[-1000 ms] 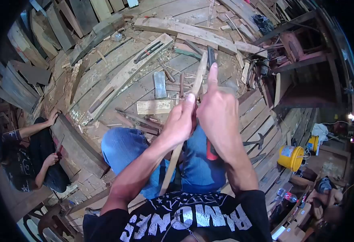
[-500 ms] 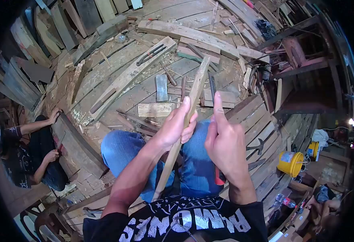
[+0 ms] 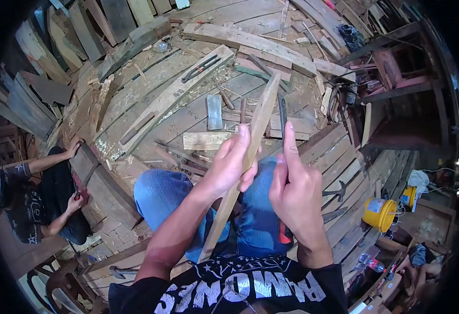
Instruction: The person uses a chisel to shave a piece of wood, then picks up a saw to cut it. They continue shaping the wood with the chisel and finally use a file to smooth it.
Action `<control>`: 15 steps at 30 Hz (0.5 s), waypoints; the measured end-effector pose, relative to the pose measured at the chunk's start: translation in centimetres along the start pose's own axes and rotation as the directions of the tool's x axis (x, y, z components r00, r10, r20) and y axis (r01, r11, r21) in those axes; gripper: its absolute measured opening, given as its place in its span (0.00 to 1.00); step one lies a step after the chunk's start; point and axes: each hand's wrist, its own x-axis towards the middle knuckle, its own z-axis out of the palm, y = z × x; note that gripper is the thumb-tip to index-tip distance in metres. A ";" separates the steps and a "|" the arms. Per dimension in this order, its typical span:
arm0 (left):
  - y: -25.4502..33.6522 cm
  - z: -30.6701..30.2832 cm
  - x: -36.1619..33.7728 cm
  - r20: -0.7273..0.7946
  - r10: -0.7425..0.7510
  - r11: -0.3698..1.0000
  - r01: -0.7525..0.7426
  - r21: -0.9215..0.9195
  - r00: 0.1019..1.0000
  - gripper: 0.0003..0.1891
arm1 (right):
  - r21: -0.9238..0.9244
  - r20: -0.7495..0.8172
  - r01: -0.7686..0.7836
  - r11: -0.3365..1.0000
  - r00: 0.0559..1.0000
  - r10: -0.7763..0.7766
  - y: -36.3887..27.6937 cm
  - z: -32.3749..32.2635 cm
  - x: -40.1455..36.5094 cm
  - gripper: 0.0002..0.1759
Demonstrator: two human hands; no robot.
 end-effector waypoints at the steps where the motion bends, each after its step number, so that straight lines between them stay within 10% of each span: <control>1: -0.2 -0.1 0.0 -0.009 0.030 0.999 -0.031 -0.030 0.999 0.32 | 0.025 -0.038 0.035 0.999 0.999 -0.034 0.1 0.1 0.0 0.32; 15: 0.5 -0.3 -0.8 0.074 -0.027 0.988 0.038 -0.151 0.997 0.33 | -0.007 -0.003 0.060 0.998 0.998 -0.060 -0.7 -0.1 -0.4 0.33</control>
